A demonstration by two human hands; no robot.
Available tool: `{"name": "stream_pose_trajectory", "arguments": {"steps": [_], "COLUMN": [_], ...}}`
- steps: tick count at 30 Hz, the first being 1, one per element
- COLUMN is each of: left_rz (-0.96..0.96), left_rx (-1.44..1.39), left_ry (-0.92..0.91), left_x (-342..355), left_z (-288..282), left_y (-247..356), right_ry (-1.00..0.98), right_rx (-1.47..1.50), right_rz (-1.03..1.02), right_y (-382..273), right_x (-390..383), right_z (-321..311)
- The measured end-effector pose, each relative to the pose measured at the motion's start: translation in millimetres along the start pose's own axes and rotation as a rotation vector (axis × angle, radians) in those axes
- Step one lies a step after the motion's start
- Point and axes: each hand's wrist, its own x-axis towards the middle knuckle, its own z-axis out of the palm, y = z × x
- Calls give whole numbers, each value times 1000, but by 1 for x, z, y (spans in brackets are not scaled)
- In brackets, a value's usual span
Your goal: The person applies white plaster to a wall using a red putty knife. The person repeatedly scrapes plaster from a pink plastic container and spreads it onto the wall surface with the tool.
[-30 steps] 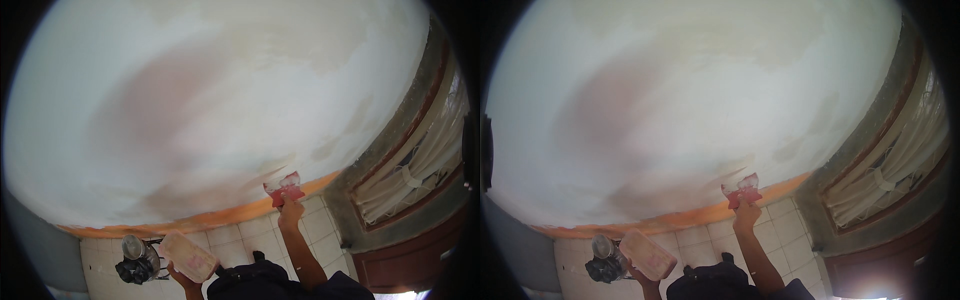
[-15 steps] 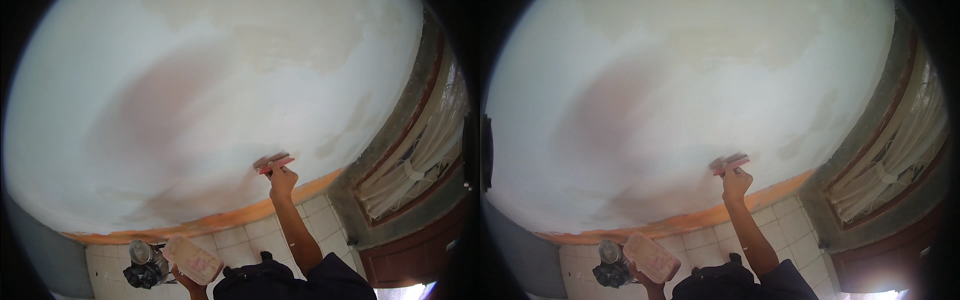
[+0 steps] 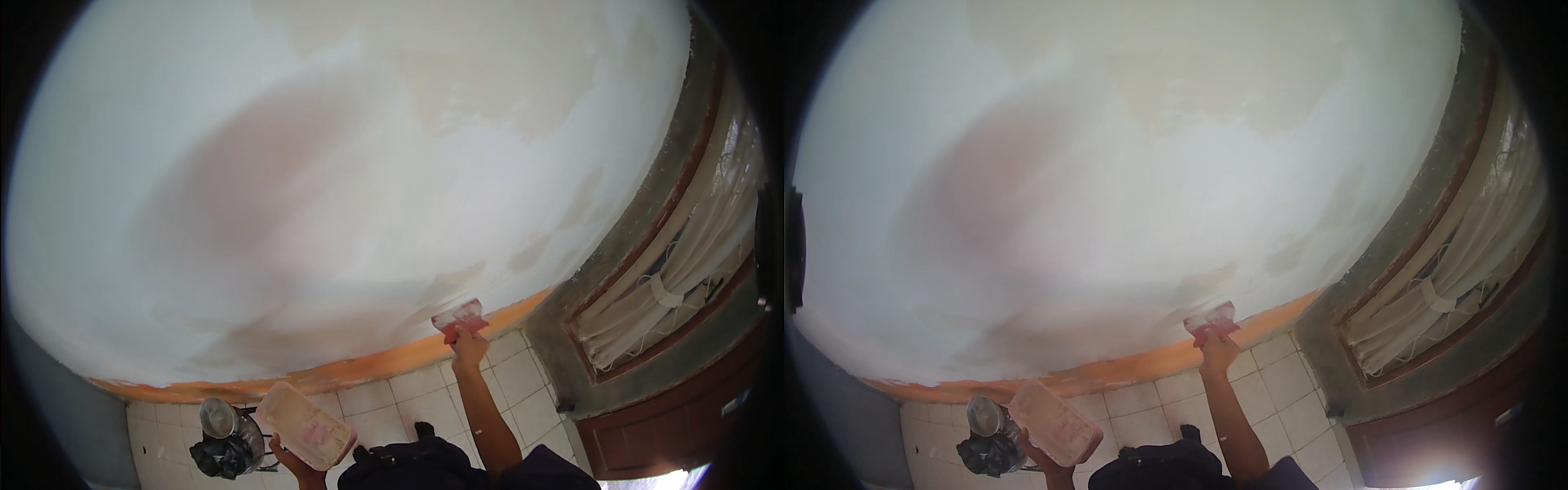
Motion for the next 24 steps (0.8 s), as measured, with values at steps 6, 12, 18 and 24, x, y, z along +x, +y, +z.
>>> {"name": "stream_pose_trajectory", "arguments": {"steps": [6,12,18,24], "left_rz": [13,-12,22,-11], "left_rx": [-15,-21,32,7], "left_ry": [-11,-25,34,-28], "left_x": [-6,-1,6,-2], "left_z": [7,6,14,32], "left_y": [2,-1,-21,-58], "right_ry": [-121,-203,-64,18], "right_rx": [152,185,163,9], "right_rz": [-47,-120,-37,-16], "right_y": [-50,-96,-93,-54], "right_x": [-18,-61,-35,71], "right_z": [57,61,-4,-53]}}
